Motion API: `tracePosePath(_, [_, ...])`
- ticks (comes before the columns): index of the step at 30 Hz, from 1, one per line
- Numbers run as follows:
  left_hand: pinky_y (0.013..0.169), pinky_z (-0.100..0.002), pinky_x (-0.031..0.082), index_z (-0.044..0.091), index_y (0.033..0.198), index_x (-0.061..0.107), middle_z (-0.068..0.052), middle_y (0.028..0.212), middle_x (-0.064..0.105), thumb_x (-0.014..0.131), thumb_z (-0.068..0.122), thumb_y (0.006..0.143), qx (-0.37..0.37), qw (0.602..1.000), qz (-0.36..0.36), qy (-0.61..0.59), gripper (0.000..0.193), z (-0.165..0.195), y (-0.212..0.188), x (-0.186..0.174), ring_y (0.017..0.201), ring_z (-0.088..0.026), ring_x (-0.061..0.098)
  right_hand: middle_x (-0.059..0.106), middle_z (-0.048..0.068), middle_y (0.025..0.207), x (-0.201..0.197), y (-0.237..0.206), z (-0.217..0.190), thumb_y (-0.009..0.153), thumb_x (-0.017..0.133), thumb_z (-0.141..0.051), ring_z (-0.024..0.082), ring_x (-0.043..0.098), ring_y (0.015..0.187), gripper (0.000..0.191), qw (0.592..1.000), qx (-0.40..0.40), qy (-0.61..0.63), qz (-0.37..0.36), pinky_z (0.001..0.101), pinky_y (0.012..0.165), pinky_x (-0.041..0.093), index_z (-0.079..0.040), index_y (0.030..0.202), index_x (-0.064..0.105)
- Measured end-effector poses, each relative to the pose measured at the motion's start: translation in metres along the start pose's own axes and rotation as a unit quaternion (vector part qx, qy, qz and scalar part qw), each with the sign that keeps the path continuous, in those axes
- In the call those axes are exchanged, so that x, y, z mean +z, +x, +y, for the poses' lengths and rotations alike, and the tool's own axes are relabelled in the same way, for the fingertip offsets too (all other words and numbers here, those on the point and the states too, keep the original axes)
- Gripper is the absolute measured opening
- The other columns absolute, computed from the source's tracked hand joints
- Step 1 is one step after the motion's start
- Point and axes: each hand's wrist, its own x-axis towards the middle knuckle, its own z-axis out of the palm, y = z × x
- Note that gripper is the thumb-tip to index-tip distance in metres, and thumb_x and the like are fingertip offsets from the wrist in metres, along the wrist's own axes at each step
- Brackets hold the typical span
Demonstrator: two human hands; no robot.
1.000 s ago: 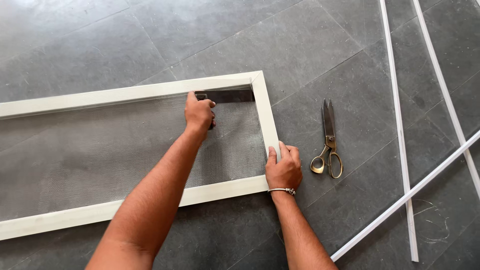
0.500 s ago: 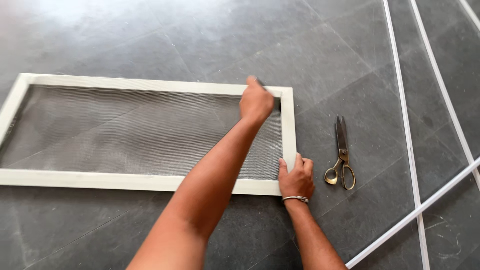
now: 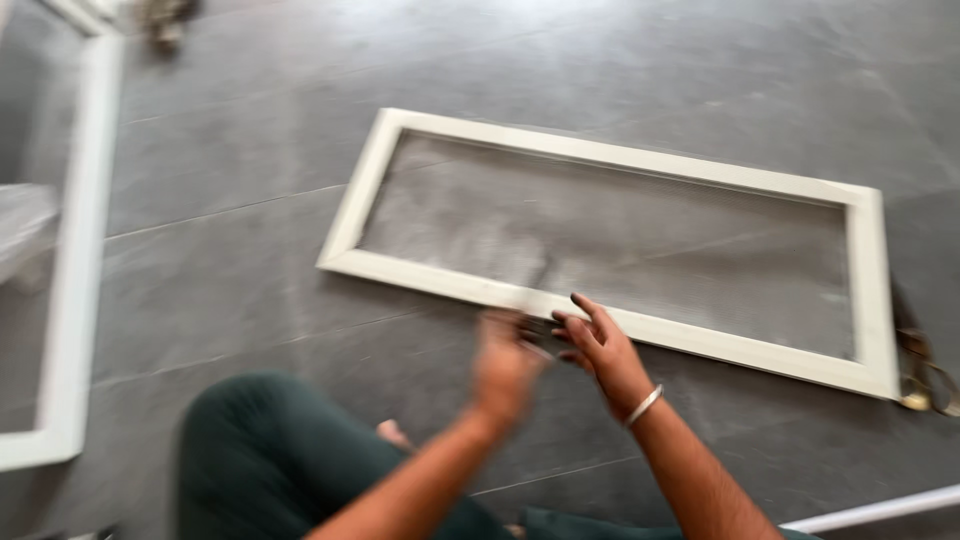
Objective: The person sits on the floor and fits a mesh sheet over a rectangular screen frame, then presses a dark spline strip into the frame groove with a handheld pressing tool to hold the mesh. They trim the excess mesh along one edge with scissors and continue pressing the spline along the frame edges.
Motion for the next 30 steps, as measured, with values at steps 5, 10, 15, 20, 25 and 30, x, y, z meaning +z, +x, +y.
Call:
tracePosePath(5, [0.105,-0.039,0.053,0.009,0.138,0.067,-0.017,0.132,0.072,0.072,0.019,0.090,-0.073,0.925,-0.350,-0.131,0.049,-0.021,-0.004,-0.032,0.122,-0.027,0.068,0.071,0.017,0.118,0.039,-0.057,0.004,0.095,0.069,-0.032,0.023,0.062,0.095,0.079,0.988,-0.091,0.000,0.121,0.0373,0.079,0.052,-0.006,0.162,0.036])
tracePosePath(10, [0.096,-0.050,0.054,0.007,0.131,0.058,-0.021,0.123,0.068,0.060,0.029,0.093,-0.228,0.910,-0.129,0.321,0.044,-0.109,0.118,-0.139,0.114,-0.036,0.067,0.065,0.023,0.129,-0.007,-0.063,0.032,0.095,0.070,-0.032,0.039,0.063,0.112,0.089,0.761,-0.109,-0.537,0.349,0.0489,0.097,0.049,-0.007,0.166,0.023])
tracePosePath(15, [0.106,-0.053,0.041,0.007,0.150,0.035,-0.020,0.156,0.037,0.070,0.037,0.086,-0.265,0.884,0.016,0.385,0.078,-0.158,0.166,-0.211,0.141,-0.042,0.041,0.056,0.027,0.143,-0.051,-0.036,0.067,0.091,0.073,-0.024,0.049,0.055,0.122,0.091,0.721,-0.092,-0.536,0.430,0.0526,0.101,0.043,-0.004,0.164,0.022])
tracePosePath(20, [0.108,-0.049,0.049,-0.001,0.150,0.037,-0.027,0.153,0.045,0.069,0.027,0.092,-0.356,0.845,-0.046,0.396,0.072,-0.151,0.159,-0.209,0.138,-0.042,0.050,0.054,0.012,0.155,-0.069,-0.004,0.073,0.096,0.060,-0.015,0.040,0.053,0.135,0.080,0.790,-0.107,-0.488,0.355,0.0473,0.108,0.044,-0.010,0.166,0.021])
tracePosePath(25, [0.109,-0.048,0.048,0.002,0.153,0.039,-0.021,0.152,0.050,0.080,0.041,0.083,-0.460,0.763,-0.183,0.415,0.091,-0.157,0.140,-0.208,0.138,-0.036,0.053,0.054,0.010,0.153,-0.075,0.013,0.060,0.095,0.060,-0.013,0.035,0.055,0.135,0.075,0.813,-0.114,-0.469,0.325,0.0446,0.109,0.045,-0.012,0.163,0.029])
tracePosePath(30, [0.109,-0.050,0.046,0.012,0.149,0.060,-0.014,0.152,0.054,0.079,0.064,0.077,-0.432,0.635,-0.467,0.439,0.091,-0.182,0.121,-0.204,0.138,-0.032,0.053,0.053,0.017,0.153,-0.089,0.025,0.046,0.090,0.064,-0.007,0.040,0.055,0.131,0.066,0.786,-0.194,-0.502,0.305,0.0460,0.106,0.046,-0.013,0.153,0.044])
